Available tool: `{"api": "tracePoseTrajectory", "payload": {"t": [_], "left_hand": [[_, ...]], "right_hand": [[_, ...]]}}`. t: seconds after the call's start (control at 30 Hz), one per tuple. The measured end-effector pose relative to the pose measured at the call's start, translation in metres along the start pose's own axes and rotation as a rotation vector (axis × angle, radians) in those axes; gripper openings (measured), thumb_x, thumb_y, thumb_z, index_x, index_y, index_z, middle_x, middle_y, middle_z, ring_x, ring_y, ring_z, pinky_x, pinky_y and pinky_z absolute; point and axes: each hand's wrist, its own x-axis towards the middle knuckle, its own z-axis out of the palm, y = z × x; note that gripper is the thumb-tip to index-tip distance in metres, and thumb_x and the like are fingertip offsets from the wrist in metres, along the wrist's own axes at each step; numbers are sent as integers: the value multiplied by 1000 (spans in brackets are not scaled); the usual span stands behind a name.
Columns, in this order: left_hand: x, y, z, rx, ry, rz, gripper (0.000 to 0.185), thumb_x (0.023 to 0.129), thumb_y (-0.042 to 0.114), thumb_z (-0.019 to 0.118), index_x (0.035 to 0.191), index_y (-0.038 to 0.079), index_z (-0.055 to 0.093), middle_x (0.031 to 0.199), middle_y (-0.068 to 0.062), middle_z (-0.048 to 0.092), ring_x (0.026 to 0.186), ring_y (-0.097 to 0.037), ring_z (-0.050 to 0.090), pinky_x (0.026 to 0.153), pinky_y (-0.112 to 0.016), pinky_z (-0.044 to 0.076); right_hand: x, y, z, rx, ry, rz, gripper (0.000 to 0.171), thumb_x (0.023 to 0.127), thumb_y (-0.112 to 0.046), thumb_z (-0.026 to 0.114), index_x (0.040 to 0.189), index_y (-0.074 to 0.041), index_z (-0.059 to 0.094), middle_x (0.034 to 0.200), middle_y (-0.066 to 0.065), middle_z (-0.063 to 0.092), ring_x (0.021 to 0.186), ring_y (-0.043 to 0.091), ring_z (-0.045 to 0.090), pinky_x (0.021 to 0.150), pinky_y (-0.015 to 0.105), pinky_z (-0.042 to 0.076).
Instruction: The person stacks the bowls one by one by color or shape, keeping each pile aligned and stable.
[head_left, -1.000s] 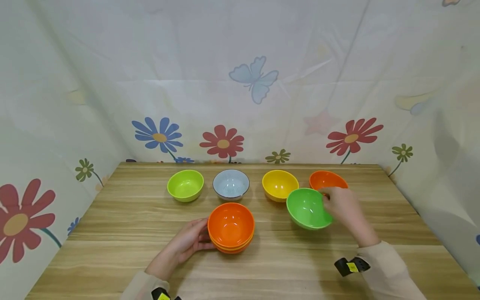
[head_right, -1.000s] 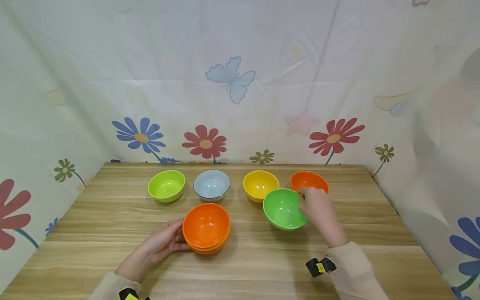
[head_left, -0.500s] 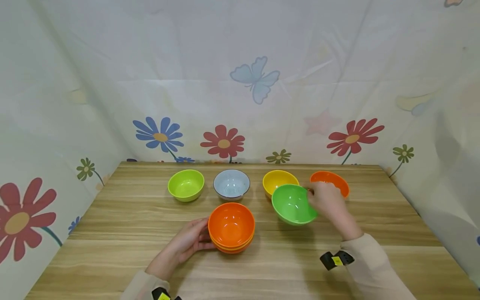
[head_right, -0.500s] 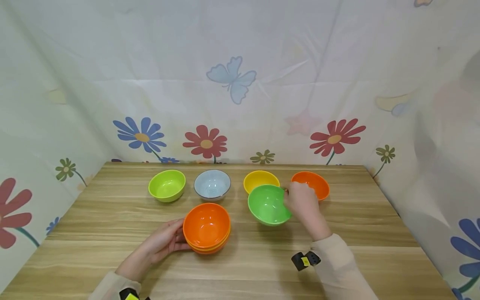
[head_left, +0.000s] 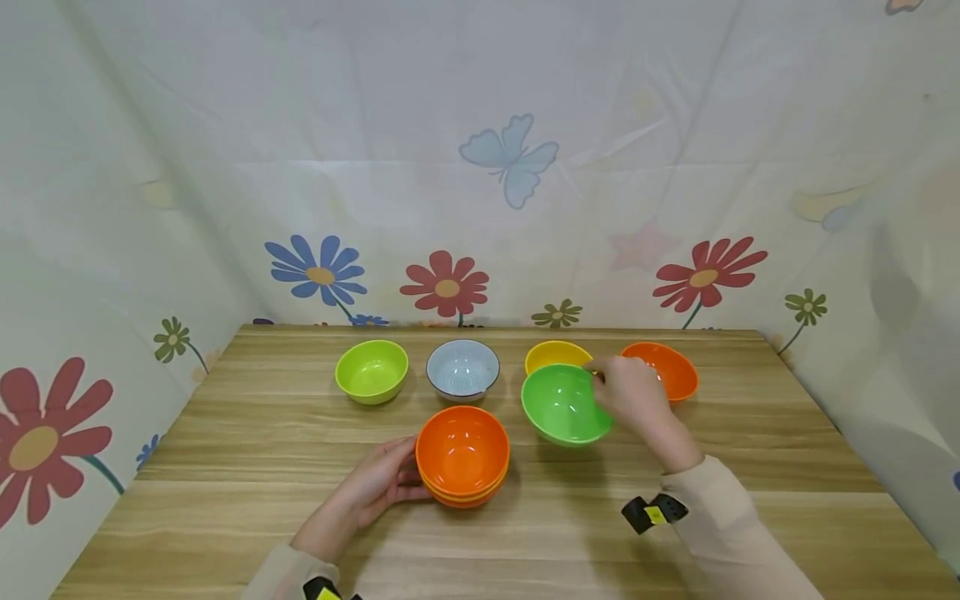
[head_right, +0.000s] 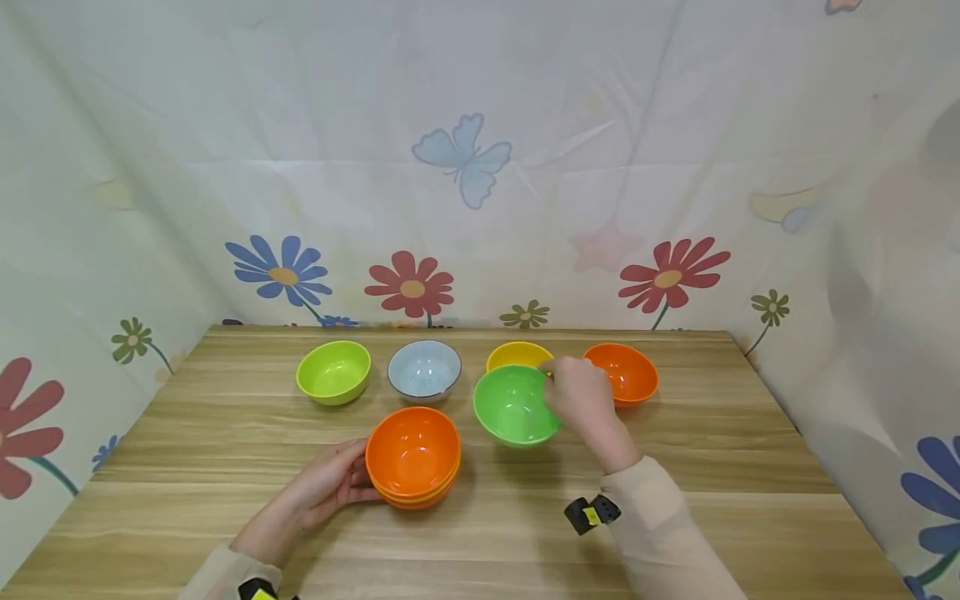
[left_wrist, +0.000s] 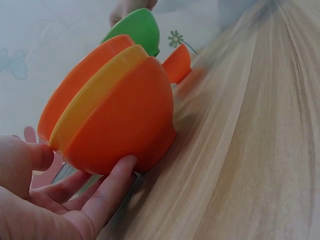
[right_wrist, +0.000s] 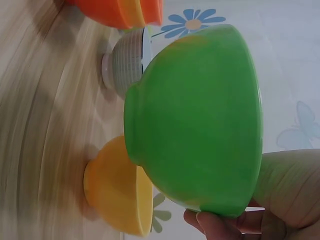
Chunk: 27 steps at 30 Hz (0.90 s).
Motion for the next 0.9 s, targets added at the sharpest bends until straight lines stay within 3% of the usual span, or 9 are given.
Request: {"api": "tracePoseTrajectory", "payload": {"t": [0.43,0.73,0.9], "left_hand": [[0,-1,0,-9,-2,3,58,96,38,43,137,-2,36,131,-19,50,99,-21,61,85,-44,51],[0,-1,0,-12,-2,6,57,96,38,43,137,-2,36,130,-19,50,98,-21,61,85,-44,51],[-1,-1,0,-14,-1,4,57,96,37,43,137,-2,36,127,-18,53,97,-21,61,85,-43,51]], "right_hand": [[10,-29,3,-14,18,-59,20,81,-2,59,97,-2,71,78,11,67,52,16,47,44,22,39],[14,-50,5,-5,38,-95,16,82,-5,60,92,-6,72,68,6,63,50,15,47,44,23,39],[16,-61,7,11,44,-124,16,81,-6,60,91,-8,73,76,5,67,56,15,54,49,26,45]]}}
